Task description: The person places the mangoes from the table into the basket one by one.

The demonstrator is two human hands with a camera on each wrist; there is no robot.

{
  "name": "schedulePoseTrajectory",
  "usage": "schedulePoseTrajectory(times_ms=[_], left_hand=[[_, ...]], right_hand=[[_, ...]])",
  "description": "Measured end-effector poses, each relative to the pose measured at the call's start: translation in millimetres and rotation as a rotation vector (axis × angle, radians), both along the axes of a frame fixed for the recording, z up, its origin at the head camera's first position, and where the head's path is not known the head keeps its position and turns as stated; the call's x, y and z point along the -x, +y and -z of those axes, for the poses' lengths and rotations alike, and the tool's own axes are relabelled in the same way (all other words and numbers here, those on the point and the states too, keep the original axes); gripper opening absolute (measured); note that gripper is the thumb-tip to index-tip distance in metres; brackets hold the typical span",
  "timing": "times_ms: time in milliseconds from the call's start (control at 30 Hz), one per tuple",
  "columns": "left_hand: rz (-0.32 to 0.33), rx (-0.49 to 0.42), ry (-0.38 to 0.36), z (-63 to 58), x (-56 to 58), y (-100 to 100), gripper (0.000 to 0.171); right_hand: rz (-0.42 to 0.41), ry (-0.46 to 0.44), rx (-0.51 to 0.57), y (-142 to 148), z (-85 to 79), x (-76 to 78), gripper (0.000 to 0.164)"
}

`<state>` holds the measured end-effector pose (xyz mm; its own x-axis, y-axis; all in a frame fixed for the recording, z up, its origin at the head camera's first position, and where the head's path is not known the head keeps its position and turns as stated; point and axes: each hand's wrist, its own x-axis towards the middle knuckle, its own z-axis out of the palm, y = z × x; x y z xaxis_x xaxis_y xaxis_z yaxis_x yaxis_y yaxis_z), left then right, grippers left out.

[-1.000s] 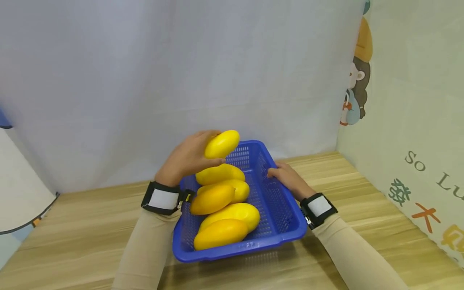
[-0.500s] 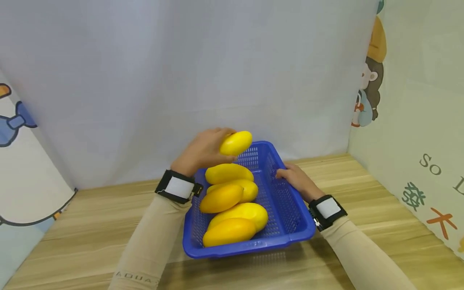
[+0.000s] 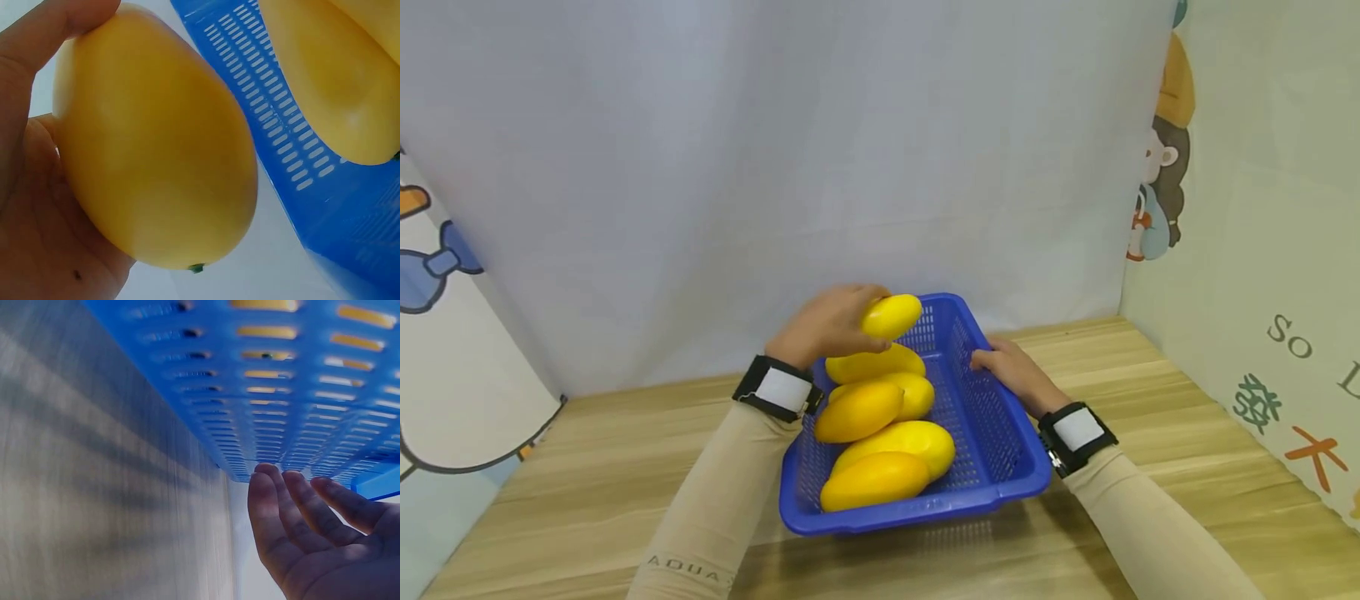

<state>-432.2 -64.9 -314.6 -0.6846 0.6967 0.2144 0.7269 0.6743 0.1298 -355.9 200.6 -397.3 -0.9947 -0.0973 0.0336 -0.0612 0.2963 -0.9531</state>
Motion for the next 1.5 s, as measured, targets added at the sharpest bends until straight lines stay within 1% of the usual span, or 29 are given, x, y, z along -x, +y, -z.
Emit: schedulePoseTrajectory(times_ms=[100,167,333,400,600,700,867,1000,1167,1300,1500], left_hand=[[-0.005,0.043,-0.027,3.7,3.0,1.4,0.07],[-0.012,0.065,-0.042,6.5,4.5,1.1,0.07],[-0.018,0.082,-0.087,12.8,8.2,-1.8,0.068],[-0.023,0.089,-0.1,14.9,9.8,-2.9,0.067],[-0.055,0.141,-0.163,19.4,13.0,-5.4,0.065],[-0.063,0.153,-0.188,21.1,13.5,-6.3,0.065],[-0.07,0.163,-0.205,22.5,13.8,-8.4,0.067],[-0.076,0.167,-0.212,22.0,13.2,-10.8,0.067],[-0.065,0.174,-0.228,21.5,12.3,-12.1,0.067],[-0.054,0.184,-0.236,21.3,11.7,-12.1,0.065],[-0.028,0.184,-0.244,21.5,11.7,-11.3,0.061]], right_hand=[[-0.014,-0.01,0.02,-2.3,-0.5,0.3,0.038],[-0.02,-0.014,0.027,-5.4,-3.7,-1.7,0.036],[-0.022,0.002,0.017,-17.1,-18.3,-12.5,0.029],[-0.024,0.007,0.019,-19.3,-19.6,-12.7,0.029],[-0.036,0.015,0.056,-16.4,-3.1,4.2,0.029],[-0.038,0.022,0.065,-18.4,-4.5,2.7,0.027],[-0.033,0.026,0.06,-23.4,-10.5,-2.3,0.026],[-0.029,0.024,0.056,-22.6,-1.5,6.2,0.03],[-0.015,0.037,0.03,-19.3,9.5,14.6,0.037],[-0.01,0.05,0.013,-19.5,11.1,15.8,0.039],[-0.005,0.046,0.011,-19.5,10.4,14.9,0.039]])
